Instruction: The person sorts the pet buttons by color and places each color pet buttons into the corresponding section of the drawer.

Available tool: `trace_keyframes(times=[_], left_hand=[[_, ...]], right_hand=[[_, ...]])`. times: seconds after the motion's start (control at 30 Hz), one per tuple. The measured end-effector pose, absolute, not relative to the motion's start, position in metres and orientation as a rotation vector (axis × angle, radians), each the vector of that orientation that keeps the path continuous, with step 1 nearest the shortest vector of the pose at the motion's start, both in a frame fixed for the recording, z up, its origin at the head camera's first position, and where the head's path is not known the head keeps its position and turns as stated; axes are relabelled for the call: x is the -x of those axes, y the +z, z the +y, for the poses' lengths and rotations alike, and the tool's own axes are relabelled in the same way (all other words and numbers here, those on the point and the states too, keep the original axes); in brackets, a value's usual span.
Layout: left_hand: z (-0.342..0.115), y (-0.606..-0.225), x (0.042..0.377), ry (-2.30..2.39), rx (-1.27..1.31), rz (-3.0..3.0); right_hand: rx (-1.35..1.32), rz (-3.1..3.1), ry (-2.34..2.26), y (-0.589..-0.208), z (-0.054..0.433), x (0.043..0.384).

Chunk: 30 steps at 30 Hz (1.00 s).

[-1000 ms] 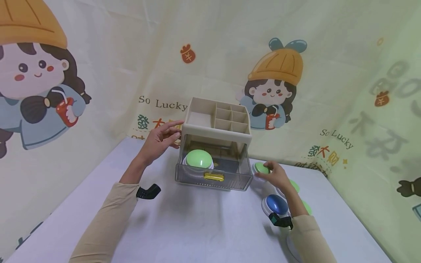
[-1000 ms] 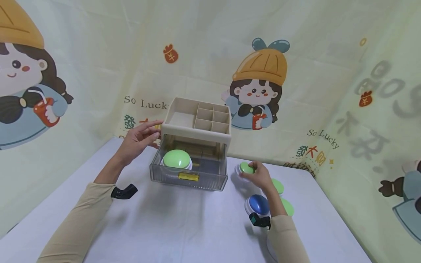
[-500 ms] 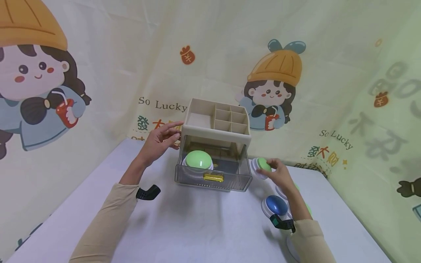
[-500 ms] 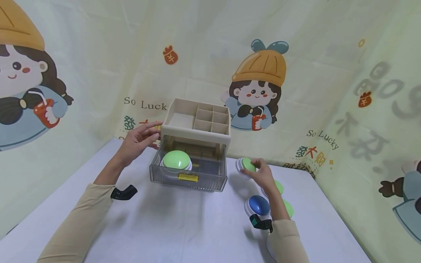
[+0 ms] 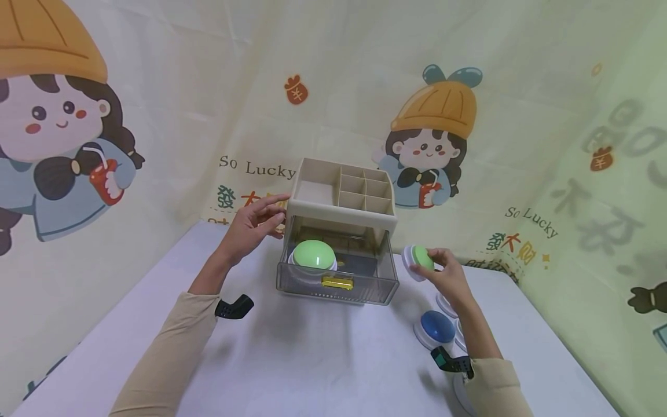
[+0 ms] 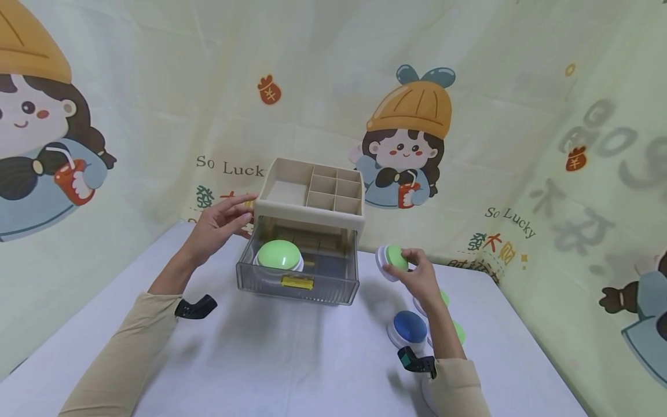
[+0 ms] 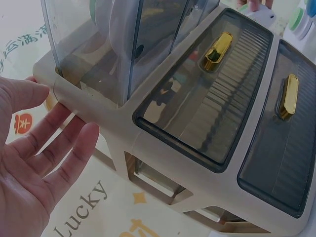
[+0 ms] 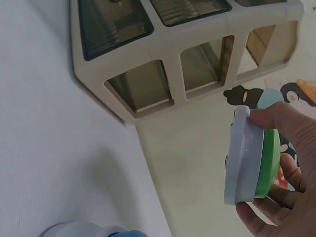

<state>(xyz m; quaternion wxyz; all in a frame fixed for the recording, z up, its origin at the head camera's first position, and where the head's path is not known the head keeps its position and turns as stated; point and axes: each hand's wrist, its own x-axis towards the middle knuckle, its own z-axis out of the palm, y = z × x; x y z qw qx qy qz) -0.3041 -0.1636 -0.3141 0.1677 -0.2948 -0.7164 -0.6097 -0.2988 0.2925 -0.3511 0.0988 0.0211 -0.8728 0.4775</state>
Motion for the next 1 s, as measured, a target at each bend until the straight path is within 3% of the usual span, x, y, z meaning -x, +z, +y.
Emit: trace_keyframes(times=[0.43,1.0], left_hand=[[-0.163,-0.314,0.303,-1.744,0.840,-2.032],[-0.164,-0.316,0.306,-1.762,0.838,-2.023]], right_hand=[[-0.129,-2.520,1.098,-0.337,0.283,0.280],[-0.272,-2.376,1.062,-0.310,0.264,0.249]])
